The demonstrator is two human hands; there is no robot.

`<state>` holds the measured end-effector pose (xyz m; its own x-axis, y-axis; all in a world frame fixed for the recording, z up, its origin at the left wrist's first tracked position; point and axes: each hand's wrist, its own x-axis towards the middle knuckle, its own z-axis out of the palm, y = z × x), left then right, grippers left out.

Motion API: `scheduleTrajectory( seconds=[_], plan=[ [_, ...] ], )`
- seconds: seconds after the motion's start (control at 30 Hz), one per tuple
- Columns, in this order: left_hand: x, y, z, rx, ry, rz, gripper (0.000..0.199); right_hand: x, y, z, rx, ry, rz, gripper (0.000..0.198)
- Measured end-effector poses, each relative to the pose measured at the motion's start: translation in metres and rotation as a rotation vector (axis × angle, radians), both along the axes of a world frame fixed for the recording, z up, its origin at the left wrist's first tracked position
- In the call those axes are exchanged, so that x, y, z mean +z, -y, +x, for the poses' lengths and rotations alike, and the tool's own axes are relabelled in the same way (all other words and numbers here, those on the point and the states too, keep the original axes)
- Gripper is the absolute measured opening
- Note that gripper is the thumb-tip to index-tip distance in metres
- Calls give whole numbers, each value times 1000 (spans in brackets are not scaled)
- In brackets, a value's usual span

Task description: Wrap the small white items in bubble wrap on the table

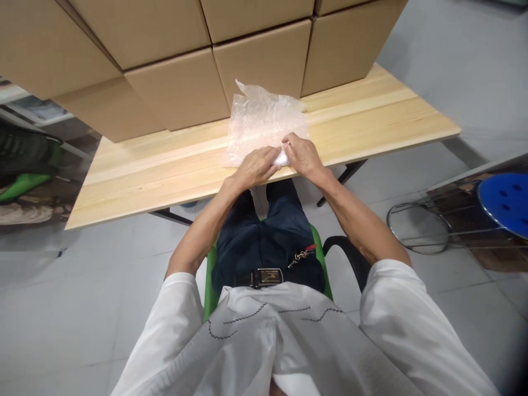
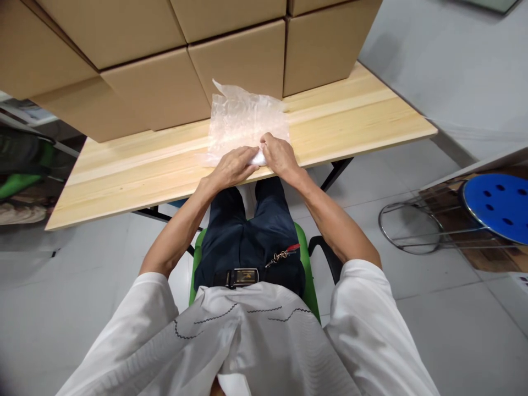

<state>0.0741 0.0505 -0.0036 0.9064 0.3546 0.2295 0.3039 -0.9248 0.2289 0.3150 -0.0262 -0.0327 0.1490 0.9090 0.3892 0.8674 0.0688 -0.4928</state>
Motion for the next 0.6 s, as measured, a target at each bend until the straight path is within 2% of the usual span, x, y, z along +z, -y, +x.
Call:
scheduleTrajectory(
  seconds=[0.13, 0.3, 0.43, 0.6],
  plan=[
    [-1, -3, -2, 5, 28, -33, 60, -4, 8, 5, 70, 33, 94, 44],
    [9, -3, -4, 34, -56, -15, 45, -5, 29, 4, 246, 74, 215, 46],
    [16, -7, -4, 44, -30, -37, 50, -4, 40, 3, 321, 142, 184, 43],
    [20, -24, 1, 33, 103, -166, 66, -6, 29, 5, 269, 105, 158, 44]
  ],
)
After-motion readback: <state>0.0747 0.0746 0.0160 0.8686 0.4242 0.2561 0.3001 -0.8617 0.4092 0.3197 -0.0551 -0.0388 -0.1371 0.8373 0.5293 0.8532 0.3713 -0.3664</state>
